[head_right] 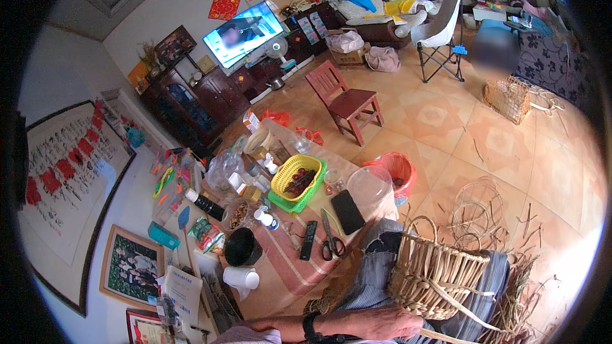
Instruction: Weaving a basket using straw or thin wood strips by hand.
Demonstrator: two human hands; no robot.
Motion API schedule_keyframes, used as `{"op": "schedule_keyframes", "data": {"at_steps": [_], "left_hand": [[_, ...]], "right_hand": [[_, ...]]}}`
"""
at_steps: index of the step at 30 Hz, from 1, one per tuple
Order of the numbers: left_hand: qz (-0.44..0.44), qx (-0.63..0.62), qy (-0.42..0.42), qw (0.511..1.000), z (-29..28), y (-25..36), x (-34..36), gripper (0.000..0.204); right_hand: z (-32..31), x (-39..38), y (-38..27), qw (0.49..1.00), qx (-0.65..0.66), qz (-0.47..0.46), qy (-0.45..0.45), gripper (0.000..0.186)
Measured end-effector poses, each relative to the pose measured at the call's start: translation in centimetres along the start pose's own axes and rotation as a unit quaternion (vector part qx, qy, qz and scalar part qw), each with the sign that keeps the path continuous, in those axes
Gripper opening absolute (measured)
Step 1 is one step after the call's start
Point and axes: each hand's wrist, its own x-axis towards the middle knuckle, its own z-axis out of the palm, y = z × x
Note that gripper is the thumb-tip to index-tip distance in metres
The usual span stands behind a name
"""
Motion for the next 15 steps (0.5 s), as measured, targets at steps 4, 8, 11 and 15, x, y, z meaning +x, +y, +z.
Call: {"op": "schedule_keyframes", "data": {"at_steps": [4,8,11,15], "left_hand": [[0.099,0.048,0.066,0.992,0.3,-0.7,0.1,0.028],[-0.003,0.146,0.053,0.988,-0.2,-1.1,0.0,0.027],[-0.037,0.198,0.105,0.974,-0.4,-0.7,-0.1,0.032],[-0.007,0.26,0.143,0.955,-0.9,-0.2,0.1,0.038]], "right_hand": [[-5.1,2.7,-0.1,0.995,0.026,0.047,-0.09,0.029],[-8.0,3.8,0.8,0.982,0.062,0.072,-0.165,0.027],[-7.0,3.2,1.5,0.996,0.023,0.065,-0.056,0.025],[-4.5,2.7,2.3,0.991,-0.032,0.08,0.098,0.022]]}}
